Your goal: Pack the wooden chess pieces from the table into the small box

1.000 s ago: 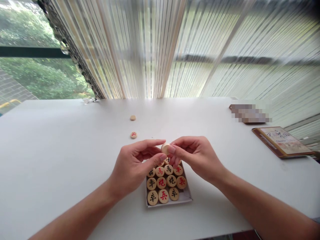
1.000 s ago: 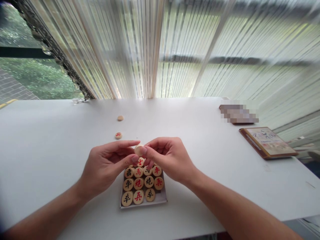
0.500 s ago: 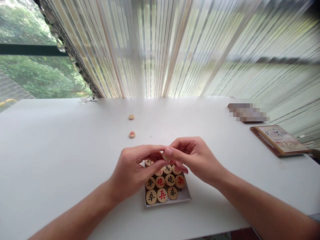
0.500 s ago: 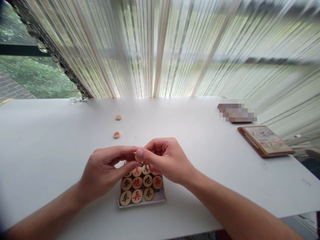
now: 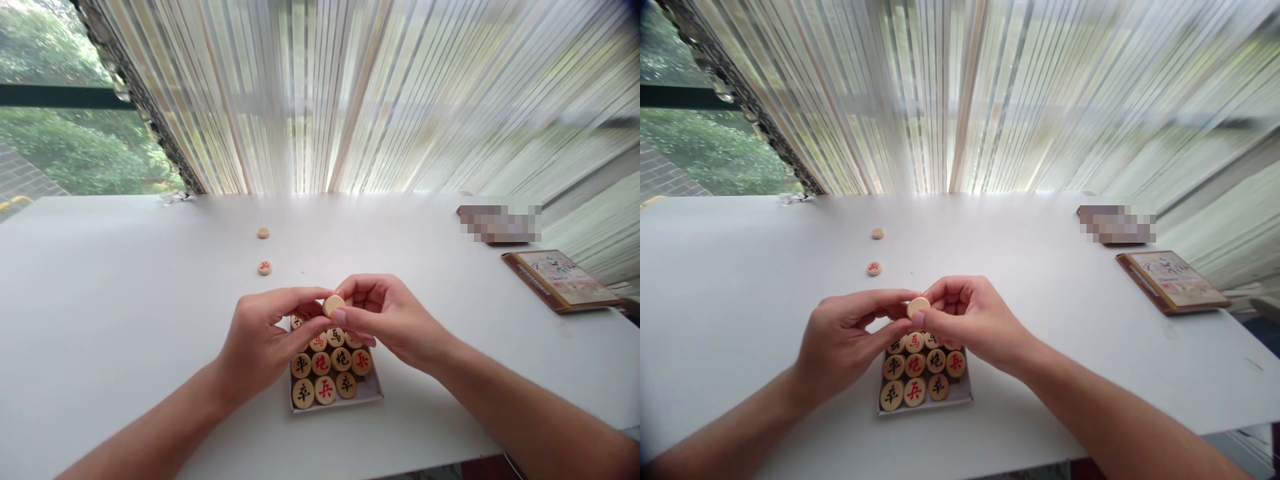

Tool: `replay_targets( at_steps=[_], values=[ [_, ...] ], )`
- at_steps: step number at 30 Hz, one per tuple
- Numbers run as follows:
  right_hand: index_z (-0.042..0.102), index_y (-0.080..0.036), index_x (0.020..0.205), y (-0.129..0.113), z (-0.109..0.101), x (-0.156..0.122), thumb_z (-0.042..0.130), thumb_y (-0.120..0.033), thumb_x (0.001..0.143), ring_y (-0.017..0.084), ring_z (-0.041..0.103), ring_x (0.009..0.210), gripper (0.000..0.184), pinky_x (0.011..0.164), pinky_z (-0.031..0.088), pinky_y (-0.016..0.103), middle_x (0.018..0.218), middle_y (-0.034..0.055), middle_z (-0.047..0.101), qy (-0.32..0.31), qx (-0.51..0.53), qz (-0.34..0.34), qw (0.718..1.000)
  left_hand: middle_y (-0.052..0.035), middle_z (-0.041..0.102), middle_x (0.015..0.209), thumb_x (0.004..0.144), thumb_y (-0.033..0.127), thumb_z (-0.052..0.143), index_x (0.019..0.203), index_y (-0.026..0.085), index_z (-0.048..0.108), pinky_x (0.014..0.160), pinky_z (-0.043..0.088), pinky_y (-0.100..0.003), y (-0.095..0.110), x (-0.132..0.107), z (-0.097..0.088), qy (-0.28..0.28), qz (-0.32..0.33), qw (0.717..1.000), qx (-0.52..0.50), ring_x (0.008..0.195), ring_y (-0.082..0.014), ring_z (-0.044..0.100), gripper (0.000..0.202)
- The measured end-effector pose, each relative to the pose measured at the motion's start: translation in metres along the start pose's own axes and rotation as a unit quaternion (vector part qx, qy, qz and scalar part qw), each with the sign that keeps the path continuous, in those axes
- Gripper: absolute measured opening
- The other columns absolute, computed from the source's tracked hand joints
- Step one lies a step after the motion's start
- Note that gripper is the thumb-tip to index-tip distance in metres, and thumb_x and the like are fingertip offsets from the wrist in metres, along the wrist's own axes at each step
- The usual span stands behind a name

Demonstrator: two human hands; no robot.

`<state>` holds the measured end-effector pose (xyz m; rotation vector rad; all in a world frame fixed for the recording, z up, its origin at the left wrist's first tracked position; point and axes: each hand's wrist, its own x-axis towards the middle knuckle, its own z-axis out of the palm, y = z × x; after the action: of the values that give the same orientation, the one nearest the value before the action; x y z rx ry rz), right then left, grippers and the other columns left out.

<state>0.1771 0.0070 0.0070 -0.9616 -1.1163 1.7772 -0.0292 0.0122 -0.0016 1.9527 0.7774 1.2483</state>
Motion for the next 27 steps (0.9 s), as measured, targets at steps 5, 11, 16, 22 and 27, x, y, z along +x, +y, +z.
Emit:
replay_targets(
  at_steps=[5, 11, 16, 22, 27],
  values=[
    [0.070, -0.014, 0.071, -0.0009, 0.0048, -0.0003, 0.105, -0.029, 0.058, 0.006, 0.050, 0.054, 0.040, 0.046, 0.035, 0.017, 0.063, -0.0025, 0.064, 0.019, -0.011, 0.006, 1.000, -0.0005, 0.085, 0.090, 0.091, 0.008, 0.080, 0.111, 0.020, 0.082, 0.072, 0.064, -0.017, 0.0011, -0.0012, 0.0012, 0.001, 0.059, 0.996, 0.070, 0.072, -0.0116, 0.078, 0.023],
    [0.074, -0.014, 0.078, 0.0011, 0.0009, -0.0008, 0.098, -0.035, 0.074, 0.006, 0.047, 0.050, 0.032, 0.047, 0.033, 0.018, 0.060, -0.0035, 0.061, -0.022, -0.011, -0.017, 1.000, -0.0012, 0.085, 0.091, 0.091, 0.013, 0.082, 0.111, 0.021, 0.083, 0.072, 0.065, -0.020, 0.0031, -0.0003, 0.0018, 0.002, 0.036, 0.999, 0.041, 0.071, -0.0134, 0.078, 0.022],
    [0.075, -0.014, 0.078, -0.0003, 0.0006, -0.0020, 0.097, -0.033, 0.074, 0.007, 0.048, 0.051, 0.030, 0.047, 0.035, 0.019, 0.060, -0.0029, 0.062, -0.033, -0.010, -0.026, 0.999, 0.0004, 0.085, 0.092, 0.089, 0.010, 0.084, 0.111, 0.022, 0.083, 0.074, 0.064, -0.016, 0.0022, -0.0003, 0.0008, 0.004, 0.036, 0.999, 0.027, 0.073, -0.0111, 0.078, 0.026],
    [0.075, -0.014, 0.076, -0.0021, 0.0015, -0.0024, 0.097, -0.032, 0.074, 0.007, 0.051, 0.050, 0.029, 0.046, 0.038, 0.019, 0.060, -0.0024, 0.063, -0.032, -0.012, -0.034, 0.999, 0.0001, 0.085, 0.091, 0.088, 0.009, 0.084, 0.110, 0.022, 0.083, 0.075, 0.064, -0.016, 0.0003, -0.0007, -0.0002, -0.002, 0.022, 1.000, 0.015, 0.073, -0.0109, 0.077, 0.026],
    [0.078, -0.014, 0.081, -0.0015, -0.0001, -0.0006, 0.098, -0.035, 0.073, 0.008, 0.056, 0.050, 0.029, 0.045, 0.043, 0.019, 0.064, -0.0001, 0.068, -0.016, -0.032, -0.050, 0.998, -0.0051, 0.084, 0.090, 0.088, 0.014, 0.085, 0.111, 0.016, 0.082, 0.073, 0.067, -0.023, -0.0002, 0.0005, 0.0006, -0.002, -0.022, 0.999, -0.031, 0.075, -0.0160, 0.078, 0.024]
  ],
)
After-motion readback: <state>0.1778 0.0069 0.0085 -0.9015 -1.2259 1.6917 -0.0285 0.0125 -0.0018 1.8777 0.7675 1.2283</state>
